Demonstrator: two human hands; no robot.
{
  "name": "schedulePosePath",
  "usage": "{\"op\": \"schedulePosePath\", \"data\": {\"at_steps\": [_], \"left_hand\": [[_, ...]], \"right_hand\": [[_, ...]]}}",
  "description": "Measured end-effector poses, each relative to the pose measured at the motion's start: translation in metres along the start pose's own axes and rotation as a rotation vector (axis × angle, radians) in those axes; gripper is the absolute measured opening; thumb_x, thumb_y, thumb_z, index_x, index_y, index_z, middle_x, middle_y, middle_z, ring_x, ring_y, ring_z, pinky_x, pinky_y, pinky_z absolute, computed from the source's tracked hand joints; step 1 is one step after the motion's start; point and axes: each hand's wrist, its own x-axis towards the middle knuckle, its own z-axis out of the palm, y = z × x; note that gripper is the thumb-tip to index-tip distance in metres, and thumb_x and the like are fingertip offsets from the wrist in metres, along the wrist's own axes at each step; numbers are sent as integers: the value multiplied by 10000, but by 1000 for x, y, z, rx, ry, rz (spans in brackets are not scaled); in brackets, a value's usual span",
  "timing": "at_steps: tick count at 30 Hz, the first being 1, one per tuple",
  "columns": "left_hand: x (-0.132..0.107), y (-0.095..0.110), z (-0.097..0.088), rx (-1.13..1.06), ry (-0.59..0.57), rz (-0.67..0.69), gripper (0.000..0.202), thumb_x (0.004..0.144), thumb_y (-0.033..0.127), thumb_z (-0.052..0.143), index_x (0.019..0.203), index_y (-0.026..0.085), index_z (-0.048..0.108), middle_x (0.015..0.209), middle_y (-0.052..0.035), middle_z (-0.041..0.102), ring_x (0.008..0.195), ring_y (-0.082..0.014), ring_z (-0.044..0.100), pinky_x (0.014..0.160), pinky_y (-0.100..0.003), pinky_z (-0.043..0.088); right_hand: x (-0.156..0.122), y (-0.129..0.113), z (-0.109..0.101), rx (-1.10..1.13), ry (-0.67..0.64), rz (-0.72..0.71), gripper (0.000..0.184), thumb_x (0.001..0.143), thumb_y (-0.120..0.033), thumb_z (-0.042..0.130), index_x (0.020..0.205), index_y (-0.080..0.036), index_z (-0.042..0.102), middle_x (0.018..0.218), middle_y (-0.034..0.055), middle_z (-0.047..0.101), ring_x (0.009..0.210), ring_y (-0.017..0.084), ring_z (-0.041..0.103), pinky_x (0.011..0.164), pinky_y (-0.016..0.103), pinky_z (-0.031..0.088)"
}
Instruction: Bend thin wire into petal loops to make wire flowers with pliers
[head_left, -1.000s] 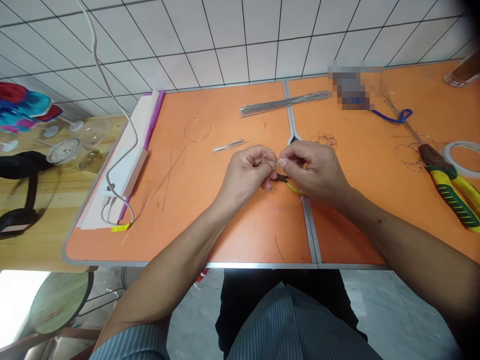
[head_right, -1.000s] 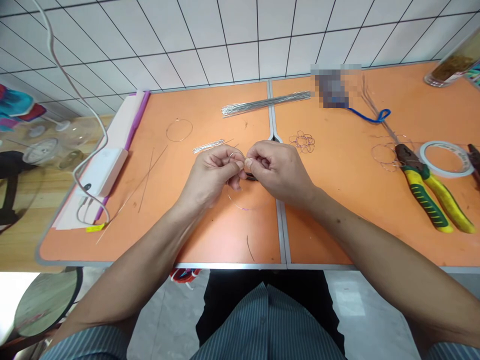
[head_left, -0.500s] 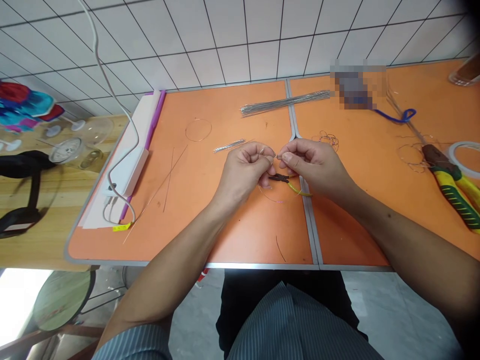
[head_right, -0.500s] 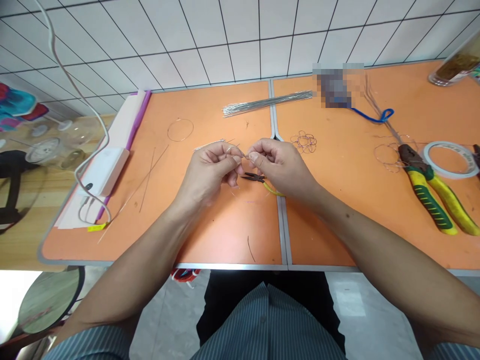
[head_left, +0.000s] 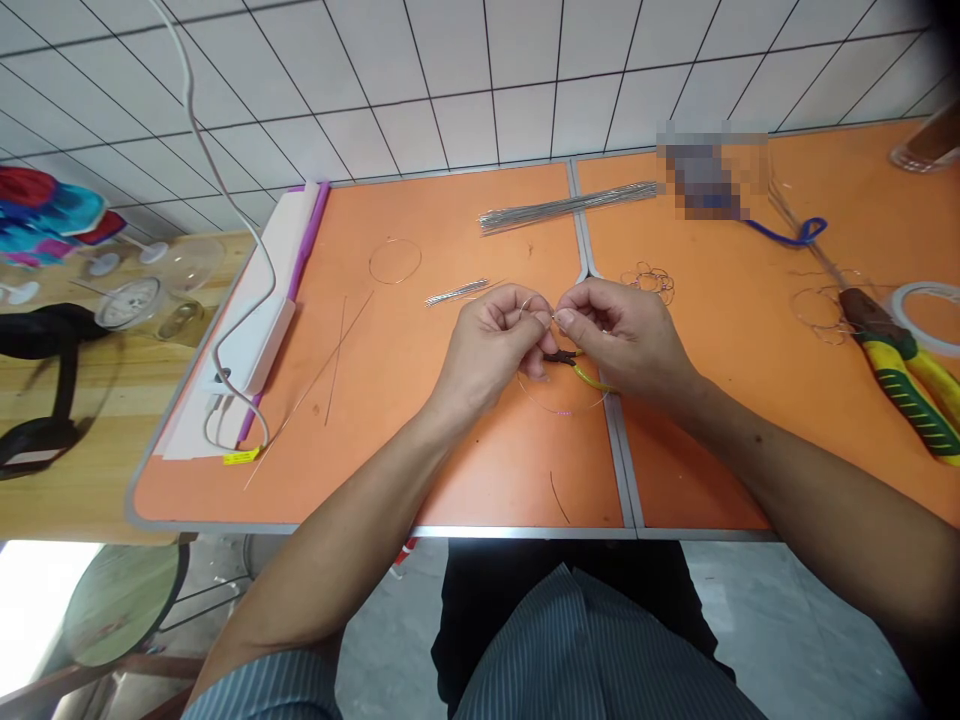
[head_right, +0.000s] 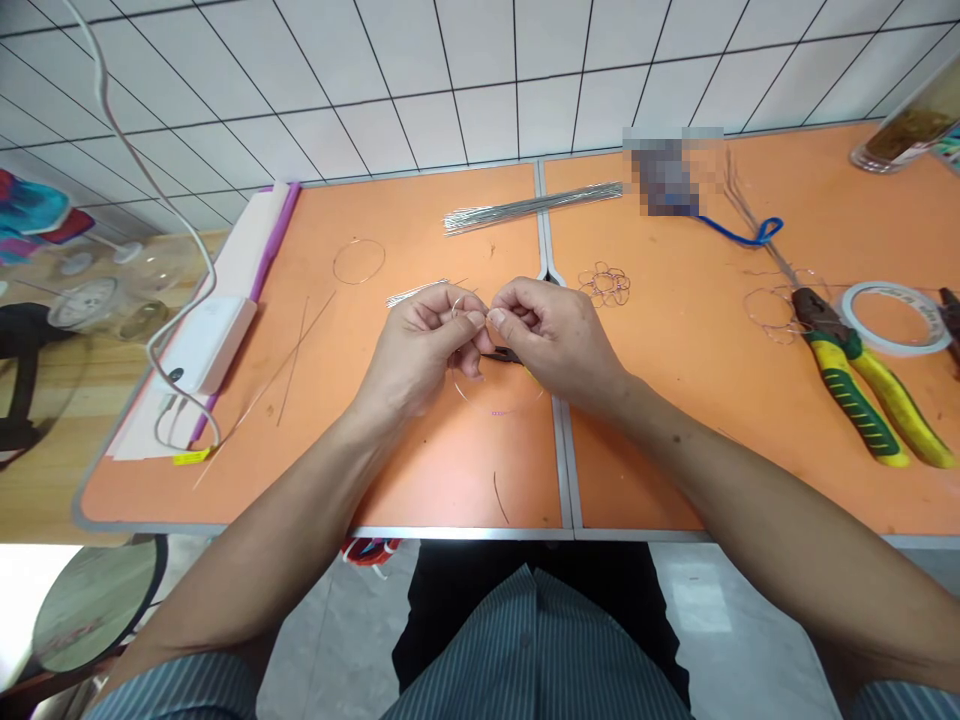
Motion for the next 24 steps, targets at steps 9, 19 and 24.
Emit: {"op": "schedulePosePath", "data": {"at_steps": [9, 19, 24], "left_hand": [[-5, -4, 5, 84, 24, 104, 145, 975, 237, 792, 875, 205, 692, 742, 8, 737, 523, -85, 620, 576, -217, 528], [7, 9, -11, -34, 101, 22, 120, 888, 180, 779, 845, 202, 669, 705, 17, 735, 428, -67, 490, 446, -215, 457], [20, 25, -31, -179, 233, -81, 159, 834, 106, 760, 784, 195, 638, 641, 37, 669, 408, -30, 340, 398, -178, 303]], "right_hand": [[1, -7, -1, 242, -40, 183, 121, 900, -265, 687, 789, -221, 670, 726, -3, 662, 671, 154, 545, 606, 305, 391], [11, 3, -27, -43, -74, 99, 156, 1046, -339, 656, 1080, -220, 750, 1025, 83, 828, 878, 234, 738, 752, 372, 538], [3, -1, -40, -682, -336, -23, 221, 990, -362, 737, 1147, -221, 802, 1128, 85, 813, 992, 275, 712, 721, 355, 408]]}}
